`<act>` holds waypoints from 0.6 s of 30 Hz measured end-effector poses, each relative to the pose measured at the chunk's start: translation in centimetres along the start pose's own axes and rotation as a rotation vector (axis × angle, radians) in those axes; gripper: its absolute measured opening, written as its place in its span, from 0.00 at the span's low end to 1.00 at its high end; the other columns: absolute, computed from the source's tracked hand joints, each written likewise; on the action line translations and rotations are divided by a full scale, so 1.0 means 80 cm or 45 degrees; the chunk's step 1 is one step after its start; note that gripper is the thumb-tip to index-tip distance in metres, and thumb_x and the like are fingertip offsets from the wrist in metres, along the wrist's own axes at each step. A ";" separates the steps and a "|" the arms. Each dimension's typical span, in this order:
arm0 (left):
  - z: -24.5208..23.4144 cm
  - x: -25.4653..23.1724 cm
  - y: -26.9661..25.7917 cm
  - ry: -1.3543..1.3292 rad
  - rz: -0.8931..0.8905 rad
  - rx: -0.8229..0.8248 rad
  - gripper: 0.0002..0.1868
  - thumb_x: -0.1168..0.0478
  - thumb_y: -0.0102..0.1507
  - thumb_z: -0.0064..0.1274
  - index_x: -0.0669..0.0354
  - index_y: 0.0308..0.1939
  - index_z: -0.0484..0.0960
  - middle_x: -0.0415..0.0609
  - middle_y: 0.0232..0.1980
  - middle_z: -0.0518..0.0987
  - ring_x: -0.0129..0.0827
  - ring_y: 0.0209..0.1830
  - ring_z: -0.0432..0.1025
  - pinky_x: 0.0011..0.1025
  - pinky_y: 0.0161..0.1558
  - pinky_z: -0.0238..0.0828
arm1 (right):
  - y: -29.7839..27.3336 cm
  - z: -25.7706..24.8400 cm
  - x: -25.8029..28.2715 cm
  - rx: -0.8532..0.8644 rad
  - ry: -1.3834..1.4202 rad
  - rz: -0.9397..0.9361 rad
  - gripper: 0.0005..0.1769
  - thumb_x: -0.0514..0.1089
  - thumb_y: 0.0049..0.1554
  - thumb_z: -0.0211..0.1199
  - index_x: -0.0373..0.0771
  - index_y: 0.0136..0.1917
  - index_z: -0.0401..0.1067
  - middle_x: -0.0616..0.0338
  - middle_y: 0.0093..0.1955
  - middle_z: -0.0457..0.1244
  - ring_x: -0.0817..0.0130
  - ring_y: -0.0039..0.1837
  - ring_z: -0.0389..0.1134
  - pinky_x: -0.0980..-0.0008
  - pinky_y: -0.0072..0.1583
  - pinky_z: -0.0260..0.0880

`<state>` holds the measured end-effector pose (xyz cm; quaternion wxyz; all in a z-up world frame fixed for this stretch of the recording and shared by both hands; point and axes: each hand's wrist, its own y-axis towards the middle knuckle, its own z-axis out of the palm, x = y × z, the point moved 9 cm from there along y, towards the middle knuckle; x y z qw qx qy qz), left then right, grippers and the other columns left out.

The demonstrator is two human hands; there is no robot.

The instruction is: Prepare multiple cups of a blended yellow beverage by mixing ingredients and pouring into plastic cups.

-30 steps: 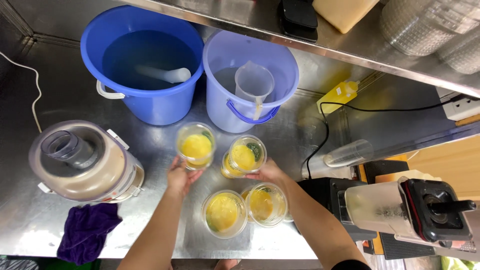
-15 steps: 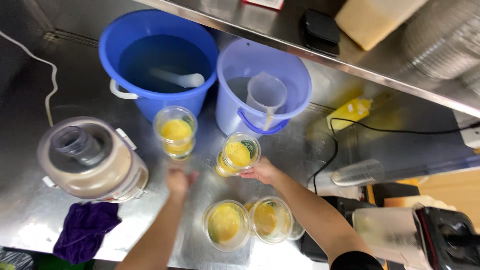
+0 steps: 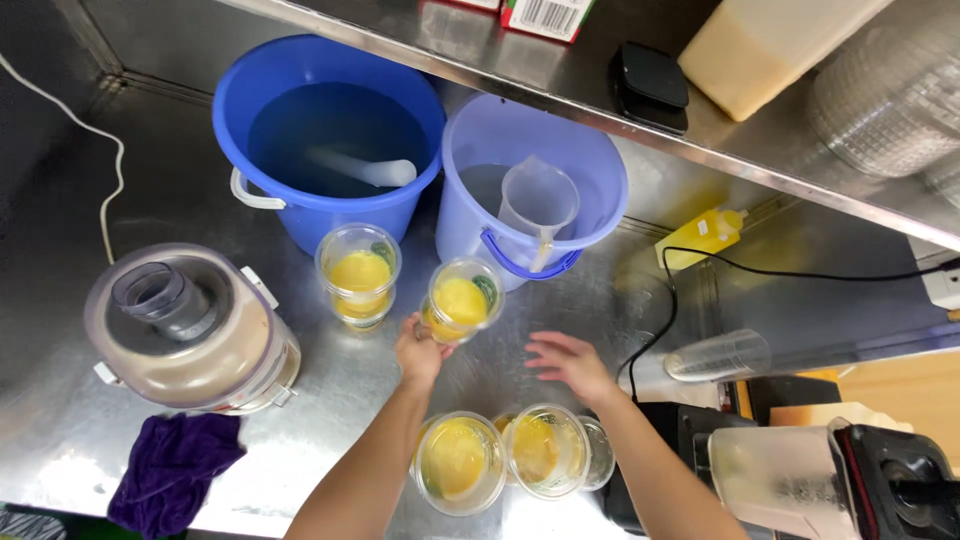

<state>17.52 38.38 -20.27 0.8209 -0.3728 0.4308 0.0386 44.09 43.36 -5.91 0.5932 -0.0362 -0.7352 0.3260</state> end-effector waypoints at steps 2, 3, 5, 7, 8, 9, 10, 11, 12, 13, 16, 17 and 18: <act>0.006 0.003 0.026 -0.051 0.059 -0.033 0.20 0.61 0.72 0.38 0.57 0.69 0.62 0.57 0.51 0.81 0.41 0.36 0.80 0.34 0.34 0.79 | -0.053 -0.033 -0.013 -0.197 0.082 -0.074 0.19 0.42 0.61 0.59 0.37 0.65 0.73 0.50 0.61 0.70 0.59 0.57 0.74 0.64 0.54 0.74; 0.007 0.001 0.039 -0.098 0.126 -0.071 0.18 0.63 0.71 0.38 0.58 0.65 0.63 0.56 0.52 0.79 0.40 0.36 0.80 0.33 0.32 0.79 | -0.082 -0.057 -0.017 -0.388 0.166 -0.155 0.17 0.40 0.61 0.58 0.37 0.63 0.74 0.49 0.59 0.71 0.61 0.56 0.74 0.66 0.53 0.74; 0.008 -0.008 0.053 -0.169 0.163 -0.106 0.18 0.66 0.70 0.41 0.58 0.64 0.62 0.54 0.53 0.78 0.40 0.37 0.79 0.34 0.32 0.79 | -0.142 -0.058 -0.041 -0.579 0.015 -0.056 0.15 0.39 0.61 0.58 0.36 0.60 0.76 0.51 0.57 0.72 0.63 0.53 0.74 0.68 0.51 0.75; 0.014 -0.025 0.064 -0.238 0.209 -0.140 0.19 0.68 0.68 0.43 0.58 0.62 0.61 0.53 0.55 0.76 0.40 0.37 0.79 0.34 0.31 0.79 | -0.188 -0.067 -0.094 -0.765 -0.131 0.038 0.14 0.39 0.61 0.57 0.36 0.58 0.77 0.52 0.54 0.74 0.64 0.50 0.74 0.70 0.49 0.76; 0.018 -0.032 0.068 -0.285 0.201 -0.188 0.18 0.67 0.68 0.44 0.56 0.62 0.63 0.52 0.55 0.77 0.39 0.37 0.79 0.33 0.32 0.79 | -0.203 -0.074 -0.136 -0.852 -0.129 0.052 0.12 0.38 0.61 0.58 0.32 0.55 0.78 0.49 0.48 0.74 0.63 0.45 0.74 0.69 0.44 0.73; 0.017 -0.034 0.068 -0.327 0.185 -0.240 0.18 0.67 0.69 0.44 0.54 0.63 0.65 0.51 0.55 0.78 0.38 0.37 0.78 0.31 0.32 0.79 | -0.224 -0.079 -0.182 -0.938 -0.127 0.078 0.12 0.36 0.61 0.59 0.29 0.52 0.79 0.45 0.42 0.74 0.62 0.41 0.74 0.68 0.39 0.71; 0.018 -0.037 0.073 -0.319 0.179 -0.239 0.18 0.67 0.69 0.44 0.54 0.63 0.65 0.51 0.55 0.78 0.38 0.37 0.78 0.31 0.32 0.79 | -0.227 -0.075 -0.211 -0.942 -0.122 0.085 0.12 0.36 0.61 0.59 0.29 0.52 0.79 0.45 0.42 0.74 0.62 0.41 0.74 0.68 0.39 0.71; 0.021 -0.038 0.078 -0.390 0.161 -0.256 0.18 0.65 0.70 0.43 0.53 0.64 0.67 0.50 0.54 0.79 0.37 0.36 0.78 0.30 0.32 0.78 | -0.232 -0.070 -0.255 -0.928 -0.081 0.269 0.13 0.36 0.59 0.60 0.27 0.54 0.79 0.44 0.44 0.75 0.60 0.43 0.76 0.66 0.39 0.72; 0.025 -0.038 0.082 -0.461 0.142 -0.275 0.18 0.63 0.70 0.42 0.51 0.65 0.68 0.49 0.54 0.79 0.37 0.35 0.77 0.28 0.32 0.78 | -0.240 -0.065 -0.298 -0.911 -0.038 0.452 0.16 0.36 0.57 0.61 0.26 0.56 0.78 0.43 0.45 0.75 0.58 0.45 0.78 0.63 0.39 0.74; 0.020 -0.029 0.100 -0.453 0.135 -0.262 0.18 0.63 0.70 0.42 0.51 0.65 0.68 0.49 0.54 0.79 0.37 0.35 0.77 0.28 0.32 0.78 | -0.243 -0.051 -0.293 -0.925 -0.029 0.455 0.16 0.36 0.57 0.61 0.26 0.56 0.78 0.43 0.45 0.75 0.58 0.45 0.78 0.63 0.39 0.74; 0.003 -0.010 0.117 -0.496 0.071 -0.175 0.21 0.62 0.69 0.45 0.56 0.67 0.68 0.51 0.53 0.80 0.40 0.40 0.78 0.31 0.36 0.79 | -0.243 0.039 -0.273 -0.586 0.450 0.683 0.25 0.48 0.63 0.55 0.36 0.70 0.65 0.41 0.57 0.71 0.50 0.51 0.77 0.60 0.44 0.74; -0.003 -0.008 0.100 -0.357 0.001 -0.085 0.22 0.57 0.70 0.46 0.58 0.68 0.68 0.49 0.54 0.79 0.41 0.45 0.78 0.35 0.42 0.77 | -0.243 0.066 -0.239 -0.558 0.615 0.667 0.25 0.47 0.62 0.53 0.46 0.72 0.58 0.44 0.58 0.70 0.48 0.52 0.76 0.58 0.46 0.73; -0.010 -0.005 0.082 -0.218 -0.071 0.006 0.25 0.53 0.70 0.47 0.59 0.69 0.68 0.46 0.55 0.79 0.42 0.51 0.77 0.38 0.48 0.76 | -0.243 0.093 -0.203 -0.529 0.779 0.647 0.28 0.46 0.62 0.50 0.56 0.75 0.51 0.46 0.60 0.69 0.47 0.53 0.74 0.55 0.49 0.73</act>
